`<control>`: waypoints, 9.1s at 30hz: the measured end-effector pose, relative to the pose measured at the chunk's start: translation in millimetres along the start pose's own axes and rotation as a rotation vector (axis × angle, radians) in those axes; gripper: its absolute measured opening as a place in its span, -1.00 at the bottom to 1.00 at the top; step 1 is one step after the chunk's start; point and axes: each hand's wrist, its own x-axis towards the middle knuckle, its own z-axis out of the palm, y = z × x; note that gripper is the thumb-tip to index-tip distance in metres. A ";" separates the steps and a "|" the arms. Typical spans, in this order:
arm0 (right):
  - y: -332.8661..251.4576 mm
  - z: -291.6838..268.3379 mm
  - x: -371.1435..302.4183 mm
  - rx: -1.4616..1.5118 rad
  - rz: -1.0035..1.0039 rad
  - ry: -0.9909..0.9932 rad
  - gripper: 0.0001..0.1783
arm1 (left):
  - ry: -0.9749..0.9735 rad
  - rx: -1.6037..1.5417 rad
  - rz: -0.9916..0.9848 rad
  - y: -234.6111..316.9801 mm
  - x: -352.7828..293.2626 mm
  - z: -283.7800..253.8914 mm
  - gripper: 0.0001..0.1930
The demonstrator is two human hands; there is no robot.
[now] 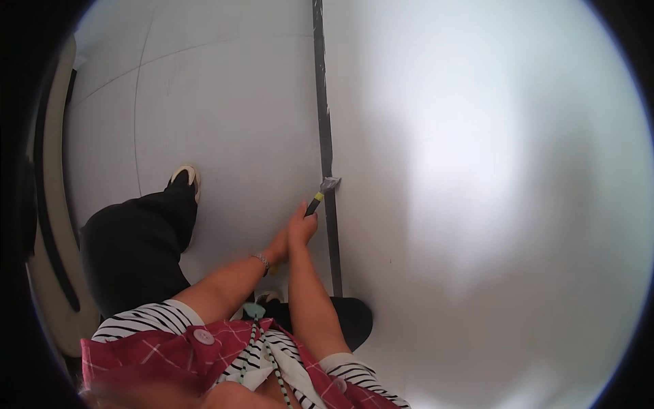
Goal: The person kneels and uses a hammer to pry and remove a dark baseboard from the wall. They repeatedly tap and lever the baseboard along its length to detach it from the wall.
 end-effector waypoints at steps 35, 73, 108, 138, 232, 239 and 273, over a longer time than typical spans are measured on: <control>-28.5 -9.8 -4.9 -0.012 -0.059 -0.003 -0.36 | -0.007 0.033 0.053 -6.5 4.1 2.7 -0.65; -0.4 -19.8 16.5 -0.005 -0.177 -0.006 -0.46 | -0.116 0.281 0.002 6.7 8.0 21.2 -0.60; 61.0 -4.9 -33.2 0.040 -0.094 0.057 -0.46 | -0.337 0.349 -0.068 -64.7 -28.9 20.1 -0.48; 73.2 12.6 -34.2 0.011 -0.119 0.053 -0.49 | -0.009 -0.070 0.095 -59.6 -39.3 21.2 -0.53; -214.2 34.4 129.9 -0.066 -0.108 -0.072 -0.44 | 0.107 -0.072 -0.196 200.7 135.2 -99.2 -0.66; -197.6 28.8 133.5 -0.086 -0.024 -0.164 -0.42 | -0.058 -0.052 -0.229 171.7 142.7 -81.7 -0.64; -159.1 123.4 174.4 -0.037 0.040 0.194 -0.38 | -0.600 0.228 -0.238 184.6 281.1 -289.5 -0.78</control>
